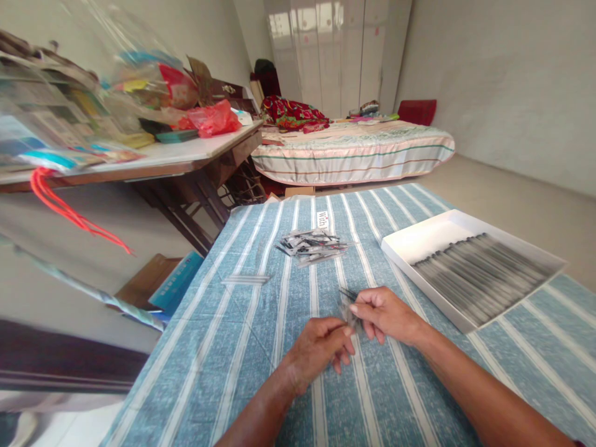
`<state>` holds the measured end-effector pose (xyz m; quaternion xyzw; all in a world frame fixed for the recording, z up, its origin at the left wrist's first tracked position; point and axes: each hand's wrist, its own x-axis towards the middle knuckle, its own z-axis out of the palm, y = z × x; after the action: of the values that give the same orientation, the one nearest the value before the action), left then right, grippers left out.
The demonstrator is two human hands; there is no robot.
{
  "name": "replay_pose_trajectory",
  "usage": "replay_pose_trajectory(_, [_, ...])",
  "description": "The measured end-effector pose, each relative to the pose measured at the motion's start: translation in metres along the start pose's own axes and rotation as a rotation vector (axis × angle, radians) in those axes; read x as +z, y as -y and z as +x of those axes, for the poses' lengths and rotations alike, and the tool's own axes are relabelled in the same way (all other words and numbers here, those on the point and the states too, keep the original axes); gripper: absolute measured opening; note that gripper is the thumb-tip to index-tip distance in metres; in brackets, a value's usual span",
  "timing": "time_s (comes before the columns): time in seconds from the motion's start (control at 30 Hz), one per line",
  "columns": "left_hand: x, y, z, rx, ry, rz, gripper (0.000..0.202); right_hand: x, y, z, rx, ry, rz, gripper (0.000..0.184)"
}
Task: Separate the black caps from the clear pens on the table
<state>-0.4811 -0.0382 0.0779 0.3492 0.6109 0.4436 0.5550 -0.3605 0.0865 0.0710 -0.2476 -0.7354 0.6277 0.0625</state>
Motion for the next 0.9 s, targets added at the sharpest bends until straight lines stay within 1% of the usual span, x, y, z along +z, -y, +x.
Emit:
replay_pose_trajectory(0.07, [-0.004, -0.004, -0.002, -0.029, 0.059, 0.016, 0.028, -0.002, 0.002, -0.001, -0.019, -0.002, -0.002, 0.033])
replay_pose_trajectory(0.17, [-0.008, -0.005, -0.003, 0.009, 0.082, 0.092, 0.026, -0.002, 0.003, -0.001, -0.016, -0.006, -0.002, 0.031])
replay_pose_trajectory(0.3, [-0.006, -0.003, -0.002, 0.066, 0.005, 0.187, 0.02, 0.001, 0.002, 0.0, -0.014, -0.022, -0.004, 0.03])
replay_pose_trajectory(0.37, [-0.004, 0.0, -0.001, 0.068, -0.032, 0.193, 0.018, 0.003, 0.002, 0.0, -0.011, -0.025, -0.011, 0.03])
replay_pose_trajectory(0.47, [-0.002, 0.004, 0.001, 0.06, -0.048, 0.169, 0.017, 0.004, 0.003, -0.001, -0.007, -0.031, -0.027, 0.03])
replay_pose_trajectory(0.6, [-0.004, 0.005, 0.002, 0.027, -0.033, 0.092, 0.018, 0.002, 0.005, -0.001, -0.015, -0.03, -0.022, 0.034])
replay_pose_trajectory(0.67, [-0.008, 0.004, 0.002, 0.017, -0.054, 0.04, 0.019, -0.002, 0.004, 0.001, -0.05, -0.086, -0.01, 0.036])
replay_pose_trajectory(0.77, [-0.015, 0.002, 0.005, 0.036, -0.149, -0.118, 0.023, -0.011, 0.001, 0.003, -0.064, -0.202, -0.049, 0.034])
replay_pose_trajectory(0.83, [-0.021, 0.003, 0.007, 0.053, -0.209, -0.272, 0.023, -0.014, -0.001, 0.003, -0.035, -0.212, -0.171, 0.03])
replay_pose_trajectory(0.9, [-0.025, 0.004, 0.009, 0.072, -0.256, -0.407, 0.022, -0.013, -0.001, 0.001, -0.036, -0.186, -0.388, 0.026])
